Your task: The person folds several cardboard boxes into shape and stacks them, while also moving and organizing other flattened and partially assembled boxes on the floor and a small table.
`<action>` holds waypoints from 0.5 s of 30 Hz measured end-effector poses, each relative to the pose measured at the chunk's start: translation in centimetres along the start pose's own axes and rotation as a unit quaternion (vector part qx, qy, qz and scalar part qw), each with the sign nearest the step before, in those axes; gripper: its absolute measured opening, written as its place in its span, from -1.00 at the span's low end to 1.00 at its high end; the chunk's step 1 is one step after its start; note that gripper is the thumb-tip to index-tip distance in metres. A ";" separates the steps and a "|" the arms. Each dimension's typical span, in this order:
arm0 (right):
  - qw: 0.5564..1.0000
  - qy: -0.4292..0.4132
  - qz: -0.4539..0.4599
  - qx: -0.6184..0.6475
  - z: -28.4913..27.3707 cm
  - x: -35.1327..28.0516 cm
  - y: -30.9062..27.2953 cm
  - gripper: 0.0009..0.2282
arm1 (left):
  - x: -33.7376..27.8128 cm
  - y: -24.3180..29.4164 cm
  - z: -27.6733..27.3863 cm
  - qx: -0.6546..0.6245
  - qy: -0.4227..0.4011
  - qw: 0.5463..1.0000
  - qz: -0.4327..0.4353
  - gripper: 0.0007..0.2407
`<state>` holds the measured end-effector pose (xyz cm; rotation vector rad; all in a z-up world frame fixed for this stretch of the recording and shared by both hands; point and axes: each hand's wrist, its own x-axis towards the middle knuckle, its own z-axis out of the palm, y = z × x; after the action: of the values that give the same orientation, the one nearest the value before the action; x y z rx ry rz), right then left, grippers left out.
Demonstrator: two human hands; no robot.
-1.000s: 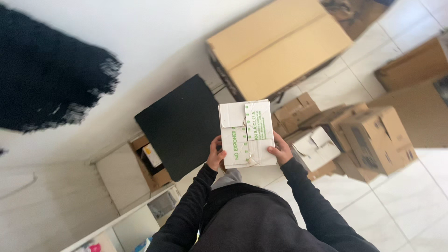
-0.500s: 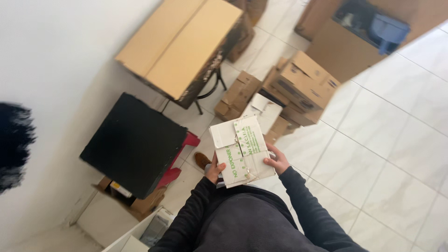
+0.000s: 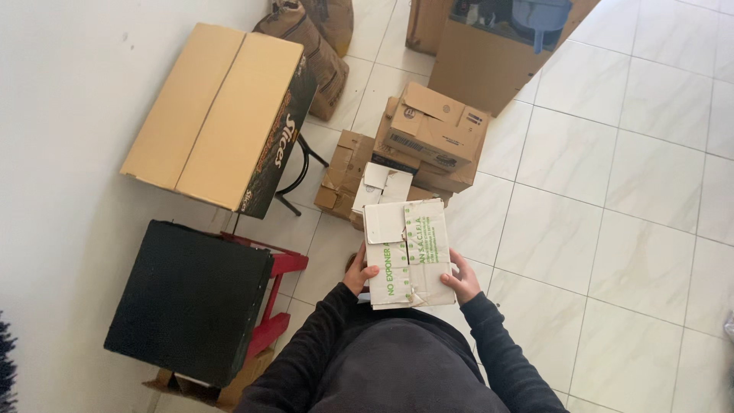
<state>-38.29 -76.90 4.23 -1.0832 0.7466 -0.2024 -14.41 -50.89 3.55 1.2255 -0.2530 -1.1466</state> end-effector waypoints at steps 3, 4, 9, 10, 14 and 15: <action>1.000 0.016 -0.005 -0.004 -0.2 1.8 0.5 0.08 | 2.6 0.8 -1.3 -0.002 -0.018 1.000 -0.005 0.07; 1.000 0.019 -0.006 -0.003 -0.1 2.3 0.5 0.08 | 3.1 1.9 -1.2 -0.001 -0.022 1.000 -0.005 0.07; 0.999 0.026 0.012 -0.025 1.7 6.2 0.2 0.03 | 7.3 4.6 -4.4 0.065 -0.021 0.996 -0.057 -0.05; 0.999 0.027 0.013 -0.025 2.9 6.6 -0.6 0.03 | 8.1 4.7 -5.3 0.065 -0.022 0.996 -0.058 -0.05; 0.995 0.066 0.071 -0.036 7.7 8.7 -3.5 0.02 | 11.9 5.4 -9.2 0.137 0.011 0.988 -0.067 -0.21; 0.992 0.077 0.091 -0.037 8.8 9.4 -4.2 0.01 | 13.1 5.5 -10.3 0.173 0.020 0.982 -0.070 -0.29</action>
<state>-24.88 -77.13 5.81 -1.0717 0.9930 -0.1041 1.80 -55.59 -1.15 1.5910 -0.3514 -1.2312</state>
